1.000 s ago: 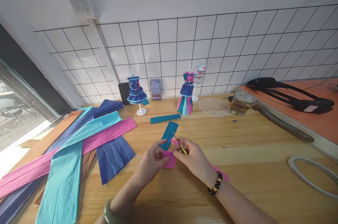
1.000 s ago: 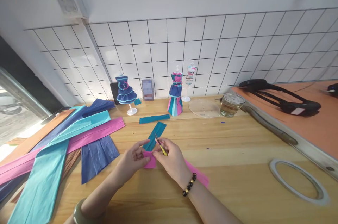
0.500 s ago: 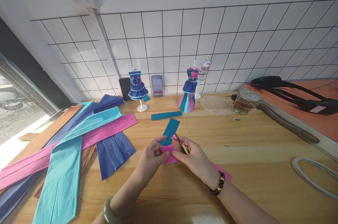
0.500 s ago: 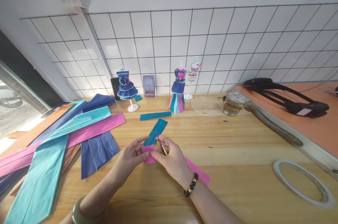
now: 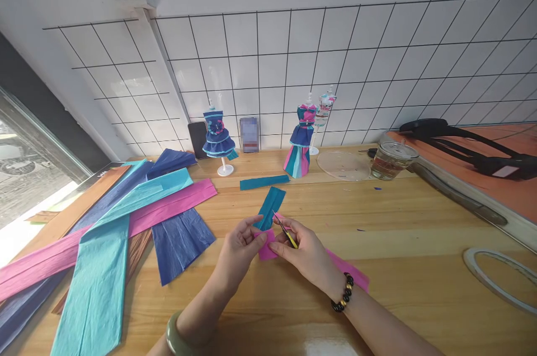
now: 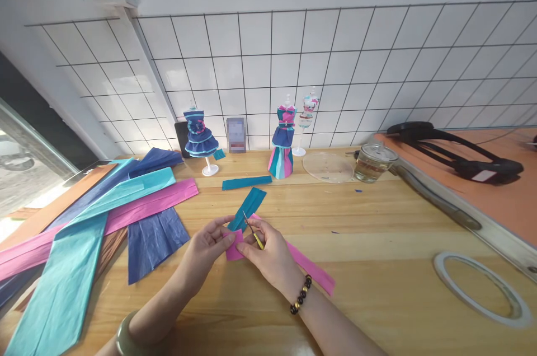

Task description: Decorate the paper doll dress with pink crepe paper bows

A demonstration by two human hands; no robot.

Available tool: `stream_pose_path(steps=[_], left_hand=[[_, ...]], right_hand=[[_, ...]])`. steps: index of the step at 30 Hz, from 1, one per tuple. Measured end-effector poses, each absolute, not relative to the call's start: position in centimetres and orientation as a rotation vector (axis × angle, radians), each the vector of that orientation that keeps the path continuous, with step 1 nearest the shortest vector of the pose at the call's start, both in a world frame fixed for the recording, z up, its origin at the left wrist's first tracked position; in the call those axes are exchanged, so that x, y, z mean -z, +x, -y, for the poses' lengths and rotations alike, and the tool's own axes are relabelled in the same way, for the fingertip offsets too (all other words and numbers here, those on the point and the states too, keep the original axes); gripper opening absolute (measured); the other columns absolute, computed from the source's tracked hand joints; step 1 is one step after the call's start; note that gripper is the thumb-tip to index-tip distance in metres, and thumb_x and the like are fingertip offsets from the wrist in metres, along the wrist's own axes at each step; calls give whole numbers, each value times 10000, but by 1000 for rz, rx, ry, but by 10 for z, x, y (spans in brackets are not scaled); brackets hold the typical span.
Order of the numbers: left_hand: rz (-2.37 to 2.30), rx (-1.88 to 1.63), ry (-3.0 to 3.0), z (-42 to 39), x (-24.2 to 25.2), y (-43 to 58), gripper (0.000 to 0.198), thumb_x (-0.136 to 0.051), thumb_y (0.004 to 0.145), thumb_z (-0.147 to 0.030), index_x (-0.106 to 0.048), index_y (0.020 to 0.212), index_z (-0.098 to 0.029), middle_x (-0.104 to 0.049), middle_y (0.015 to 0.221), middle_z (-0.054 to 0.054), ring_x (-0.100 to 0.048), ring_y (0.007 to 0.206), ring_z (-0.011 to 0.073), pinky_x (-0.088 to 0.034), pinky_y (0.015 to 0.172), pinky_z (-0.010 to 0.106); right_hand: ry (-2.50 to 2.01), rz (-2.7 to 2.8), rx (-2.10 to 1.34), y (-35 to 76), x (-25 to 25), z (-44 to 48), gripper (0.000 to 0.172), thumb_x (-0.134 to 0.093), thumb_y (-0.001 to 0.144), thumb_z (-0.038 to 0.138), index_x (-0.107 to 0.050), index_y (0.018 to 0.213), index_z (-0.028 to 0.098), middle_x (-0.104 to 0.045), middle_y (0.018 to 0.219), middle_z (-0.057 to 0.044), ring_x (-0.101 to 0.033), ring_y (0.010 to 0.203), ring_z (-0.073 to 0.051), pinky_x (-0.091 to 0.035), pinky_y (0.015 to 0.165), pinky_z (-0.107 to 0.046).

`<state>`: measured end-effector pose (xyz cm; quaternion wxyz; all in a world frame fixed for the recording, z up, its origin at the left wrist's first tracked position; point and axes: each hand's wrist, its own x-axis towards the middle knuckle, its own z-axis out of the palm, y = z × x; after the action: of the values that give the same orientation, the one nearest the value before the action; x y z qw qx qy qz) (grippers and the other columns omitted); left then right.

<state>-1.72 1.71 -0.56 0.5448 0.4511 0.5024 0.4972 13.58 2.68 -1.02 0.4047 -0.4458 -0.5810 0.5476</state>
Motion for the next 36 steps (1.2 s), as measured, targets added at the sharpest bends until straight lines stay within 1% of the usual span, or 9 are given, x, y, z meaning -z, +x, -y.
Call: stream_pose_path(steps=[3, 6, 10, 17, 23, 27, 30, 34, 36], left_hand=[[-1197, -1203, 1046, -17, 5, -18, 504, -701, 644, -346, -546, 1070, -125, -583, 641, -23, -560, 618, 128, -422, 619, 250], [-1135, -1160, 1024, -17, 5, -17, 568, -702, 652, -328, -490, 1140, -130, -630, 711, 0, -596, 687, 151, -443, 672, 271], [-1099, -1116, 1005, -18, 7, -16, 632, -716, 637, -320, -445, 1171, -117, -671, 794, 43, -618, 747, 178, -462, 722, 307], [-1136, -1208, 1017, -20, 15, -17, 577, -713, 640, -316, -486, 1136, -127, -667, 729, 12, -607, 698, 147, -460, 687, 271], [-1118, -1148, 1021, -20, 13, -17, 640, -708, 645, -310, -428, 1183, -108, -665, 750, 25, -592, 666, 141, -436, 631, 261], [-1113, -1152, 1042, -21, 14, -17, 610, -699, 659, -297, -434, 1181, -125, -667, 794, 34, -595, 708, 146, -439, 659, 267], [-1054, -1116, 1041, -21, 18, -17, 586, -701, 660, -285, -447, 1167, -138, -663, 821, 39, -598, 758, 156, -444, 699, 277], [-1058, -1074, 1092, -21, 26, -16, 575, -717, 637, -269, -482, 1148, -147, -602, 662, -20, -560, 641, 124, -420, 608, 237], [-1063, -1051, 1120, -20, 29, -16, 581, -719, 631, -261, -484, 1149, -144, -589, 655, -22, -543, 624, 116, -408, 594, 231]], right_hand=[[-1118, 1450, -1398, 136, 13, -27, 495, -645, 697, 274, -502, 1155, 154, -649, 882, -43, -596, 732, -148, -501, 722, -294], [-1112, 1417, -1360, 135, 13, -28, 467, -648, 692, 259, -522, 1130, 160, -634, 1043, -77, -608, 751, -149, -506, 764, -311], [-1091, 1421, -1308, 135, 12, -29, 421, -642, 691, 251, -547, 1093, 175, -620, 1111, -82, -622, 749, -150, -513, 765, -302], [-1118, 1428, -1265, 135, 14, -29, 411, -641, 684, 242, -569, 1082, 169, -618, 1137, -89, -637, 740, -151, -514, 782, -318], [-1116, 1421, -1240, 135, 14, -30, 403, -647, 677, 240, -582, 1068, 167, -624, 1135, -107, -643, 887, -202, -479, 874, -367], [-1092, 1419, -1198, 136, 15, -30, 351, -658, 701, 298, -603, 1029, 186, -605, 1173, -103, -563, 1078, -239, -431, 945, -389], [-1070, 1422, -1209, 137, 18, -30, 370, -657, 714, 319, -586, 1051, 186, -615, 1153, -103, -565, 1075, -234, -451, 930, -378], [-1075, 1430, -1175, 136, 20, -31, 328, -639, 715, 268, -583, 1026, 182, -625, 1130, -97, -559, 1082, -226, -453, 930, -364], [-1078, 1435, -1162, 136, 20, -31, 308, -623, 717, 248, -581, 1014, 181, -624, 1132, -97, -546, 1101, -224, -442, 944, -360]])
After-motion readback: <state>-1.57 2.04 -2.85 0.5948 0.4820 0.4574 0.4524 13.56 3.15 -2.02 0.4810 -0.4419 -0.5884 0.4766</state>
